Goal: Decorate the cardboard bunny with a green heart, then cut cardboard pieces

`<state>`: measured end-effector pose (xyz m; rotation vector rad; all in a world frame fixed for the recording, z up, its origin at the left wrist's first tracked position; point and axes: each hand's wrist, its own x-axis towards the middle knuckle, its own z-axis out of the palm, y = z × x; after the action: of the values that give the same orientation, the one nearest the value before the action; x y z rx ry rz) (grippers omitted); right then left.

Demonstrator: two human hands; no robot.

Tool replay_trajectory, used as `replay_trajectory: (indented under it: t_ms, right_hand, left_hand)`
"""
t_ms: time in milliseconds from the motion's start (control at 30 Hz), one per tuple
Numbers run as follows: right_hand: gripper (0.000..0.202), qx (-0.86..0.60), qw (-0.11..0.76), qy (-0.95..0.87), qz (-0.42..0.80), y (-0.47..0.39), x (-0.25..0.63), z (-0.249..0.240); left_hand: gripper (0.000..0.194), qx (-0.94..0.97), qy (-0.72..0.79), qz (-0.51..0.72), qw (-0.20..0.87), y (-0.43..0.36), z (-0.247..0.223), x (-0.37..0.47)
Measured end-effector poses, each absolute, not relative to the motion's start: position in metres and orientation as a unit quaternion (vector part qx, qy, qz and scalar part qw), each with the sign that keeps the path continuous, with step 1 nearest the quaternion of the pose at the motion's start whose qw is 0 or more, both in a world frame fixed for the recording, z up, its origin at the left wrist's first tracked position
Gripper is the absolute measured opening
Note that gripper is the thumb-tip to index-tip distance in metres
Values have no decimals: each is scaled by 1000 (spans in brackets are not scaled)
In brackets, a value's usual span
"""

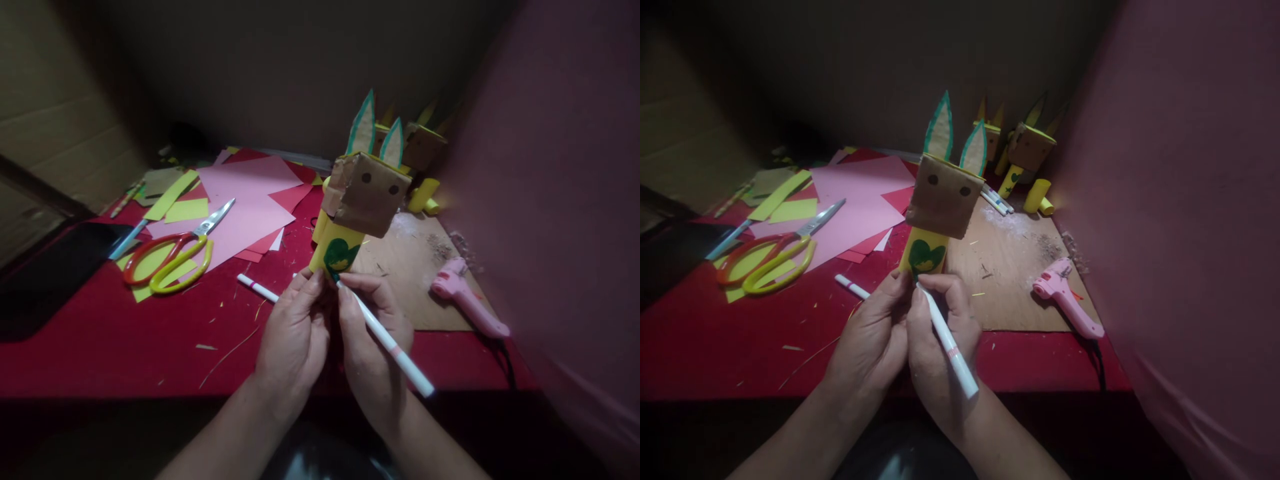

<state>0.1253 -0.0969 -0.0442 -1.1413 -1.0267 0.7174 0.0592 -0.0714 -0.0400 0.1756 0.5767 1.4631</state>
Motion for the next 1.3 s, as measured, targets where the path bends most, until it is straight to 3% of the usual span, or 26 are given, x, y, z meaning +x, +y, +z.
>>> replay_trajectory:
  t_ms: [1300]
  right_hand:
    - [6,-502,665,-444,329,-97,127,-46]
  left_hand:
    - [13,95,257,655,704,-71,-42,59]
